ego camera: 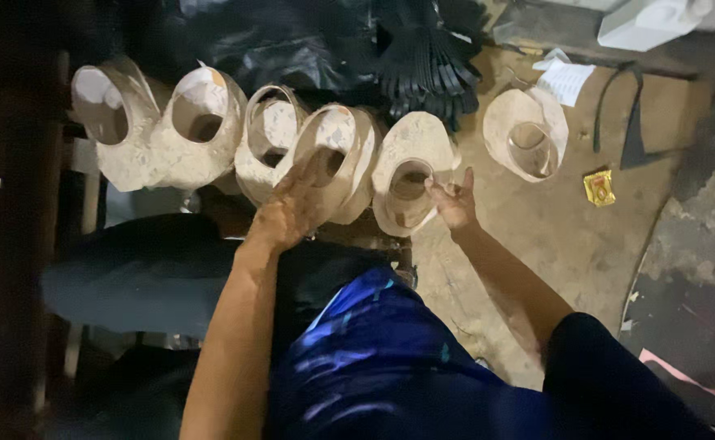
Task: The person holds a fabric shoe upper, presses and shapes it by hand, dips a finger into a cup of glue and smooths the glued edge, then sets the upper onto a shoe last. They repeat the shaping on another upper and place finished uppers in a row with the others.
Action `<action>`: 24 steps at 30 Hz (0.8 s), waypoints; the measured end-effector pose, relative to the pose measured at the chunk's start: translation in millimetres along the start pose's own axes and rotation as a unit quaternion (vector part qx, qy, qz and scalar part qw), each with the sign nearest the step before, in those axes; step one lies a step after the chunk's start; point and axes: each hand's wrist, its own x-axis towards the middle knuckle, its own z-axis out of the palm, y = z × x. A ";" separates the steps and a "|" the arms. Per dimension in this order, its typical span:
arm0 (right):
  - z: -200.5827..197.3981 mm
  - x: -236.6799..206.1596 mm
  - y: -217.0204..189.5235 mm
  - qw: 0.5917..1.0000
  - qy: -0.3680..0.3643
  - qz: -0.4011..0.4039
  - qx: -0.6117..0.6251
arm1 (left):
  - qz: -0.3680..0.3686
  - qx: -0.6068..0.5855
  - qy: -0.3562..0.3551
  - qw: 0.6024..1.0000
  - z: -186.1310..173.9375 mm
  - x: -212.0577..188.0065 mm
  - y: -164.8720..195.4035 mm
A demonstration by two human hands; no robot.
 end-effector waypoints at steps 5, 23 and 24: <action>10.5 -2.0 7.9 0.999 -0.023 -0.022 -0.024 | -0.031 0.592 0.025 0.805 -12.5 -9.5 3.3; -104.1 68.4 -6.8 0.916 0.155 -0.171 -0.329 | 0.097 0.599 0.077 0.791 -1.5 6.7 -20.6; -110.5 79.5 -11.7 0.886 0.179 -0.184 -0.385 | 0.118 0.612 0.080 0.778 -1.9 8.4 -22.9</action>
